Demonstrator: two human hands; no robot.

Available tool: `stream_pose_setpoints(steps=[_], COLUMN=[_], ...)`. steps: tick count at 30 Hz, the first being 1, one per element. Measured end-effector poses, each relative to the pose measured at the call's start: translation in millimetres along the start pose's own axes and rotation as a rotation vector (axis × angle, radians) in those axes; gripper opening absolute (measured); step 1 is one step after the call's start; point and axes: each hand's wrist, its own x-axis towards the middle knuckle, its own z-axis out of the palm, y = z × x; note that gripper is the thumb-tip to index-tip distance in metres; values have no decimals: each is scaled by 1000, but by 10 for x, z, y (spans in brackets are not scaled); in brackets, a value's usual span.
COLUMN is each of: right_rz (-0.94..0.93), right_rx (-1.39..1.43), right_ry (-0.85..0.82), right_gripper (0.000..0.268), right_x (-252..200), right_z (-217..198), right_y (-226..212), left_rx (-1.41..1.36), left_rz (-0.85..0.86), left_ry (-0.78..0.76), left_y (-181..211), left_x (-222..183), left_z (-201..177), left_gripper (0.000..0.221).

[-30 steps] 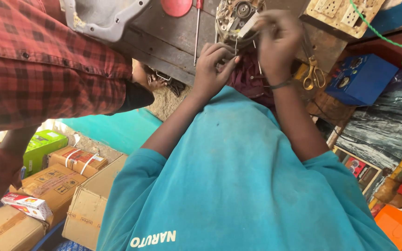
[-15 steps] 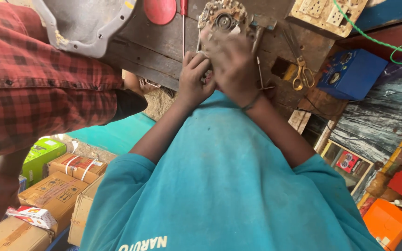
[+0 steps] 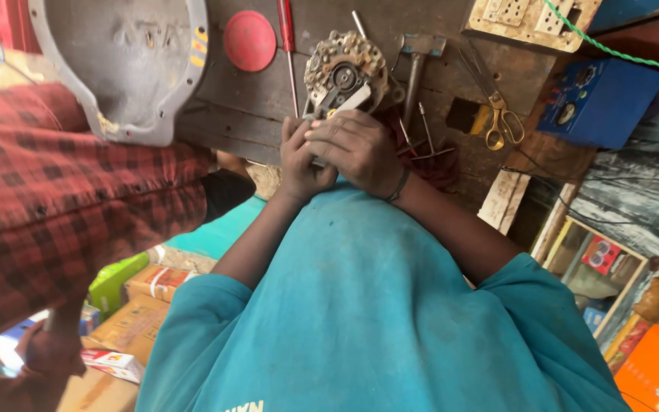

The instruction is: The recorder is disassembling and repairing an automotive alternator on a workbench.

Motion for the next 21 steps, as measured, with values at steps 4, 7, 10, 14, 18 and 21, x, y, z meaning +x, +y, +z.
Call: stream_pose_setpoints(steps=[4,7,10,14,18,21], right_rz=[21,58,95,386,527,527], right_rx=[23,85,154,164,142,105], right_ry=[18,25,114,346,248,245], right_gripper=[15,21,27,35,45,47], right_x=[28,41,-83,-235,-300,-349], right_z=[60,6,-33,-161,-211,-180], right_y=[35,-9,66,127,150,141], left_rx=[54,60,31,118,-254,-225], left_rz=[-13,-29,-31,-121,-328,-303], left_ry=[-51,-45,5,-7,68,62], left_y=[-67,-9,-23,-70,-156,-222], left_x=[10,81,189,124,178,266], left_z=[-47,-136,-182,-192,-109,-97], left_gripper=[23,24,27,20,38,47])
